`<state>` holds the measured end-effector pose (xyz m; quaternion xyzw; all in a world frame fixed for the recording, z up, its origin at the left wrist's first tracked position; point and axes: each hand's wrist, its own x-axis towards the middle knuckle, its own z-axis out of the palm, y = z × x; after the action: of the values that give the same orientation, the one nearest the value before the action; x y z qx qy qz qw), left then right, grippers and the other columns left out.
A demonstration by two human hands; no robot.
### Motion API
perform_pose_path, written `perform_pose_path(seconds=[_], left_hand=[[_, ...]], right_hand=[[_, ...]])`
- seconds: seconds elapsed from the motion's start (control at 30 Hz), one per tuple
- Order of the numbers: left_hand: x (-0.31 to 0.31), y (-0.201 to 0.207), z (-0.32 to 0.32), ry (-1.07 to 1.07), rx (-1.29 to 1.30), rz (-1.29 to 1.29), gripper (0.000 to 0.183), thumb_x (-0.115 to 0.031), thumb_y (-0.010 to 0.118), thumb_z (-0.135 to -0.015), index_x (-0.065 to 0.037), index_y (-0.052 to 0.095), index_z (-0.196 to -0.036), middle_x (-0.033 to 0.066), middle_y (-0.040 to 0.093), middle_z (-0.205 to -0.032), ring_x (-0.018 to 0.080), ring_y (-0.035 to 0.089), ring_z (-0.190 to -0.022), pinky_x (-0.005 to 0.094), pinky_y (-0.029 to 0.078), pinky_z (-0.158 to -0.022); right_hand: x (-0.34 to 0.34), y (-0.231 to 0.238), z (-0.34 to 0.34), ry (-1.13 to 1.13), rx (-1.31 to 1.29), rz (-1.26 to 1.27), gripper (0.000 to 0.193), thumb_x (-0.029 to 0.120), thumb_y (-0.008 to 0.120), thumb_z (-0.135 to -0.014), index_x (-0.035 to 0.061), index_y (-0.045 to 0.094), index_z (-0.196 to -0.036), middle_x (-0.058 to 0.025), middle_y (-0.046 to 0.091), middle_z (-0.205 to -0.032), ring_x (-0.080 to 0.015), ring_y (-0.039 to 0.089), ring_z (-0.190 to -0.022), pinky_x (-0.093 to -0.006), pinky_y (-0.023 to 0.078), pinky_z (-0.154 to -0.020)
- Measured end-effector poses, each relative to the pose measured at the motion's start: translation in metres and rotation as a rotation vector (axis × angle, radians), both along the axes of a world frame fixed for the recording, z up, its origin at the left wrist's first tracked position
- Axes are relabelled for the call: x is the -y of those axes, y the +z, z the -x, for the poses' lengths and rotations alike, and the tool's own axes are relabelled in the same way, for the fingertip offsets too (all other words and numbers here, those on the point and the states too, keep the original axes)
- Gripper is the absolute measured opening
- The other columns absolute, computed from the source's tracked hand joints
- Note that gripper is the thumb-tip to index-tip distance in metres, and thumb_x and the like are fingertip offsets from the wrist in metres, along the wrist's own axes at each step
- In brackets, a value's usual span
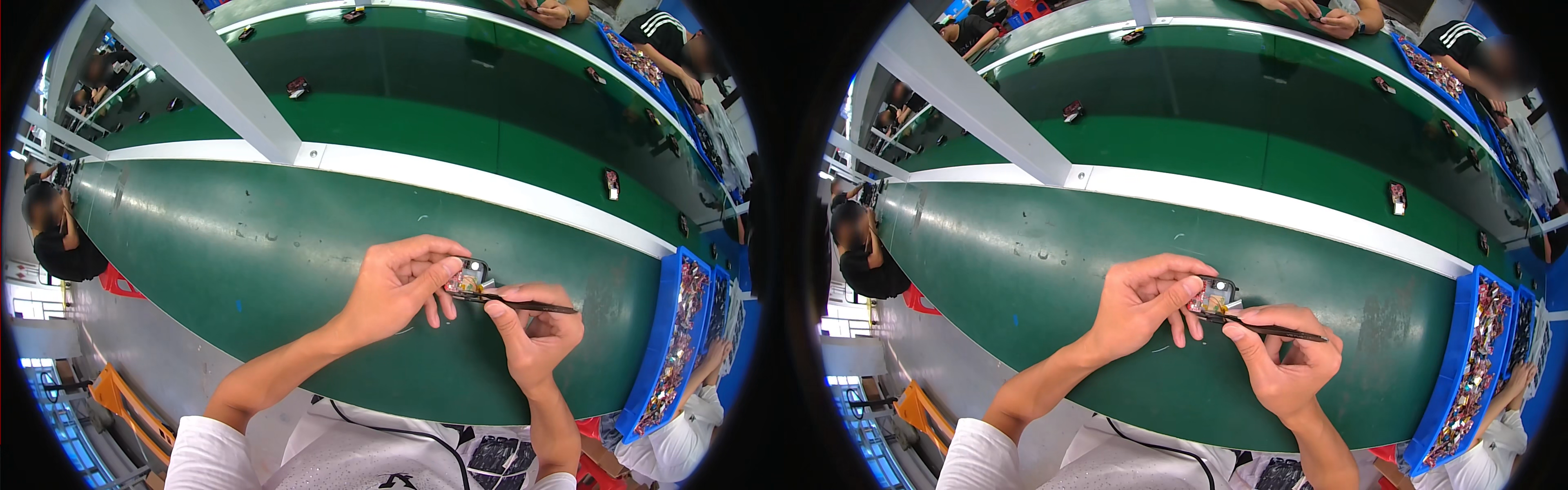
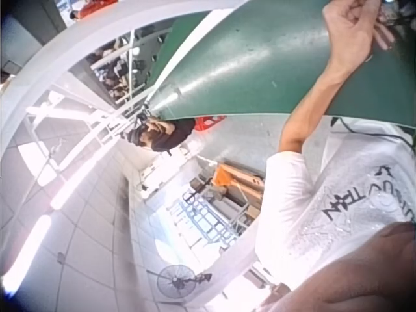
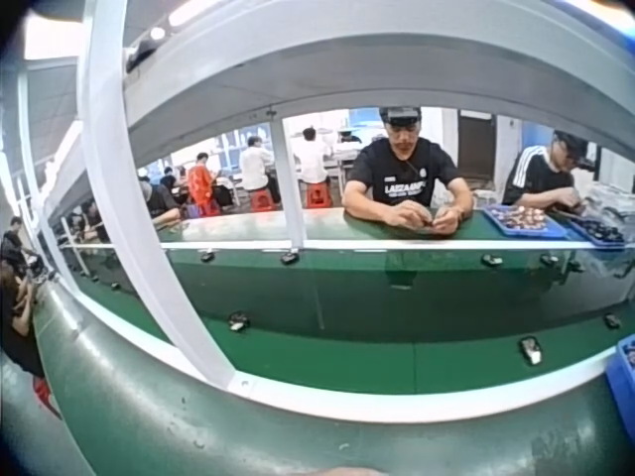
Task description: Assembling electronic modules and placing them onto a conveyor belt in a factory setting
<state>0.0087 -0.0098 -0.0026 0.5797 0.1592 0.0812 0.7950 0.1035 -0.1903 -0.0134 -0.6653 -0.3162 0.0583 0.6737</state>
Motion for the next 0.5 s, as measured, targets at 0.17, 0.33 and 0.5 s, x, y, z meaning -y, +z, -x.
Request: perform_pose_path(seconds=[0.17, 0.33, 0.5], left_hand=[[-0.0012, -0.0007, 0.0006, 0.007, 0.004, -0.011, 0.024, -0.007, 0.058, -0.103, 0.009, 0.065, -0.120, 0.0145, 0.071, -0.092, 0.0184, 0.072, -0.066, 0.0263, 0.057, -0.049], [-0.0006, 0.0014, 0.0010, 0.001, -0.022, 0.020, 0.024, -0.007, 0.060, -0.103, 0.008, 0.064, -0.121, 0.0131, 0.070, -0.093, 0.0145, 0.069, -0.067, 0.0240, 0.054, -0.051], [0.0005, 0.0025, 0.0009, 0.003, -0.029, 0.018, 0.023, -0.007, 0.060, -0.102, 0.007, 0.064, -0.120, 0.0126, 0.070, -0.094, 0.0139, 0.068, -0.067, 0.0239, 0.054, -0.051]], right_hand=[[-0.0022, -0.0010, 0.0003, 0.015, 0.056, -0.008, 0.018, -0.004, 0.085, -0.078, -0.0016, 0.070, -0.089, -0.0144, 0.077, -0.087, 0.0001, 0.042, -0.046, -0.0176, 0.030, -0.044], [-0.0034, -0.0018, 0.0000, 0.021, 0.089, -0.015, 0.019, -0.005, 0.084, -0.077, -0.0011, 0.071, -0.089, -0.0156, 0.077, -0.087, 0.0000, 0.044, -0.046, -0.0174, 0.030, -0.043], [-0.0027, -0.0007, 0.0002, 0.012, 0.091, -0.006, 0.019, -0.005, 0.084, -0.077, -0.0005, 0.071, -0.089, -0.0151, 0.077, -0.088, 0.0000, 0.044, -0.045, -0.0178, 0.031, -0.043]])
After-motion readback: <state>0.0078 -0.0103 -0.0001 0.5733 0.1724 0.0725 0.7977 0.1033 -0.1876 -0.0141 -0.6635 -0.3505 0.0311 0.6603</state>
